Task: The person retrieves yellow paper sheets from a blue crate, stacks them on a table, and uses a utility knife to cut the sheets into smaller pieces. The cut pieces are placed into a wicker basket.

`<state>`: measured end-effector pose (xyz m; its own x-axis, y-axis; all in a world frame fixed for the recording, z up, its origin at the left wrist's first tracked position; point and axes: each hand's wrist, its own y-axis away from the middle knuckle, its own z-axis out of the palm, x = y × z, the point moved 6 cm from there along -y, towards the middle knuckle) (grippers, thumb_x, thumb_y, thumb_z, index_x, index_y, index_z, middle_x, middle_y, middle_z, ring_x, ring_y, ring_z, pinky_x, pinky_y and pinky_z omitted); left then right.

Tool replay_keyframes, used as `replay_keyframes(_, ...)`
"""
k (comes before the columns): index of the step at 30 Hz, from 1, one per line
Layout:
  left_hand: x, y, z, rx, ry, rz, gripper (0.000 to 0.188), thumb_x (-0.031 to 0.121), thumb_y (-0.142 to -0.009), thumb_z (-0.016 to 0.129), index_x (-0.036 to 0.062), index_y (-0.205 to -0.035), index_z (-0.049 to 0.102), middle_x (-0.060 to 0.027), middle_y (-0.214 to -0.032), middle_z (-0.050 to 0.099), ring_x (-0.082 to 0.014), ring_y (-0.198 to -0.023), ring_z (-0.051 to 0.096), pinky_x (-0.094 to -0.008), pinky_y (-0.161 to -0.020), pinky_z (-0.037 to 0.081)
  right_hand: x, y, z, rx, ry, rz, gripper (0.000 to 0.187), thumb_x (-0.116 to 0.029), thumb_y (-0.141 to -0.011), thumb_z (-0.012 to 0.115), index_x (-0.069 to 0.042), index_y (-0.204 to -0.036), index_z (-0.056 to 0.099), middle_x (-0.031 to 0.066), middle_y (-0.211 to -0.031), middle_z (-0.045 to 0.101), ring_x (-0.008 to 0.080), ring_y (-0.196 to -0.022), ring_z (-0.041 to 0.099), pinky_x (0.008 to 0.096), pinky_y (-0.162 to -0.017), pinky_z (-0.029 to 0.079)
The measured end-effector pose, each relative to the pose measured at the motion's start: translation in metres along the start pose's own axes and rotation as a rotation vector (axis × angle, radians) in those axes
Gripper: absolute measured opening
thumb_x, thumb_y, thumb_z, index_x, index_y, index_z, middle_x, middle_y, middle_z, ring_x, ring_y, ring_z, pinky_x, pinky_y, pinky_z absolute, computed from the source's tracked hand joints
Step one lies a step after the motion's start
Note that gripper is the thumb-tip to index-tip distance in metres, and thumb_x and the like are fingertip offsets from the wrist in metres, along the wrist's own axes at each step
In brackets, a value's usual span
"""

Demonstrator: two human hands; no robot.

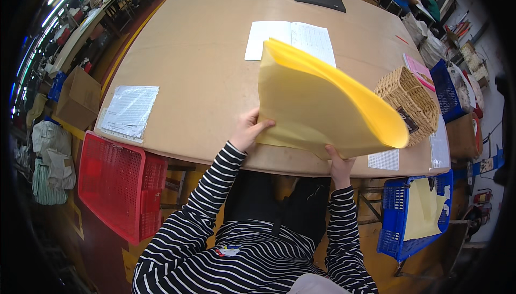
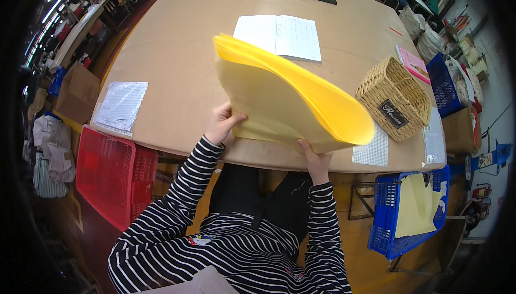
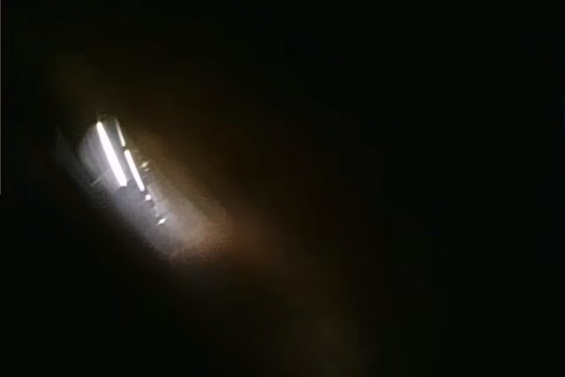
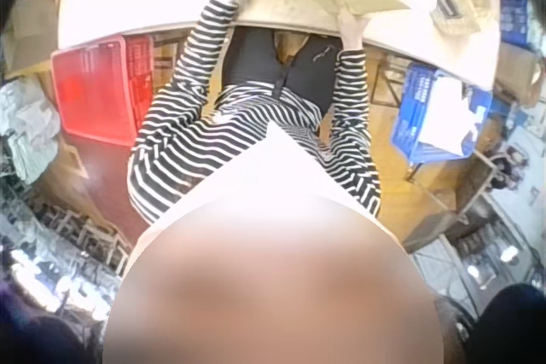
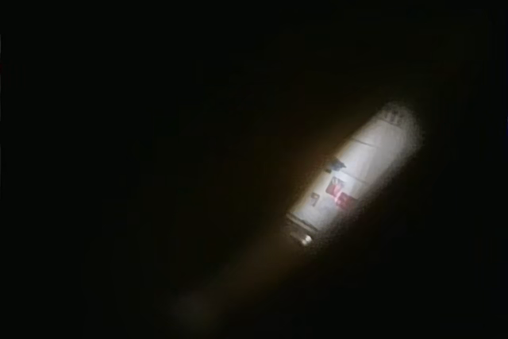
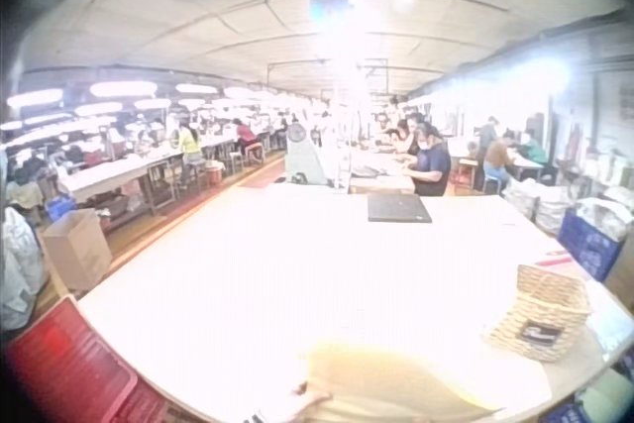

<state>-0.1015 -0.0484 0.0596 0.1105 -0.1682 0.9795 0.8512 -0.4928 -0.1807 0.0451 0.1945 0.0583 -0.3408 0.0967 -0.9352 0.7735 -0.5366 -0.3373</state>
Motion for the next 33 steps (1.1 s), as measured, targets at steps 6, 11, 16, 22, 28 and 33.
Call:
replay_keyframes(6,-0.014,0.008,0.005,0.092,0.059,0.081,0.038,0.017,-0.098,0.061,-0.0023,-0.129,0.053,-0.0065,-0.117,0.063,-0.0124,-0.108,0.055,-0.0286,-0.096,0.044,0.003,0.005,-0.002,-0.039,-0.039,0.086,0.032,-0.002,-0.078,0.081,0.001,-0.106,0.066,0.0046,-0.1,0.068,0.0134,-0.09,0.063,0.0285,-0.083,0.051)
replay_keyframes(11,0.007,0.016,0.006,0.217,-0.277,0.258,0.026,0.016,-0.097,0.061,-0.0017,-0.116,0.055,-0.0125,-0.098,0.068,-0.023,-0.087,0.066,-0.0321,-0.077,0.051,-0.008,0.008,0.005,-0.056,0.002,0.124,0.031,-0.005,-0.082,0.079,0.002,-0.109,0.065,0.0066,-0.103,0.068,0.0135,-0.093,0.063,0.0286,-0.083,0.051)
replay_keyframes(16,0.012,0.019,-0.003,0.198,-0.511,0.045,0.021,0.017,-0.1,0.054,-0.0023,-0.107,0.053,-0.0237,-0.087,0.065,-0.038,-0.079,0.066,-0.0389,-0.068,0.051,-0.009,0.005,0.026,-0.062,-0.092,0.279,0.057,-0.003,-0.089,0.068,0.005,-0.138,0.041,0.0143,-0.116,0.063,0.0193,-0.102,0.063,0.0322,-0.089,0.052)
replay_keyframes(22,-0.02,0.032,-0.021,0.139,-0.713,-0.243,0.025,0.02,-0.098,0.056,-0.0052,-0.101,0.052,-0.0256,-0.085,0.062,-0.0368,-0.077,0.061,-0.0391,-0.073,0.049,0.012,0.014,0.056,-0.24,0.986,0.093,0.067,-0.005,-0.087,0.066,0.002,-0.146,0.034,0.0278,-0.144,0.041,0.0377,-0.136,0.039,0.0466,-0.112,0.034)
replay_keyframes(28,-0.04,0.041,-0.03,0.161,-0.757,-0.275,0.024,0.018,-0.096,0.059,-0.0043,-0.095,0.051,-0.0253,-0.076,0.057,-0.0391,-0.068,0.057,-0.0412,-0.064,0.046,0.031,0.035,0.073,-0.35,1.39,-0.17,0.053,-0.018,-0.094,0.054,0.006,-0.14,0.044,0.0207,-0.152,0.035,0.0444,-0.139,0.03,0.0522,-0.116,0.023)
replay_keyframes(33,-0.04,0.04,-0.029,0.154,-0.791,-0.286,0.024,0.016,-0.095,0.06,-0.004,-0.091,0.048,-0.0246,-0.072,0.055,-0.0405,-0.064,0.054,-0.0422,-0.06,0.044,0.038,0.021,0.072,-0.283,1.34,-0.092,0.05,-0.013,-0.091,0.052,0.008,-0.137,0.046,0.0218,-0.15,0.038,0.0455,-0.138,0.033,0.0523,-0.116,0.025)
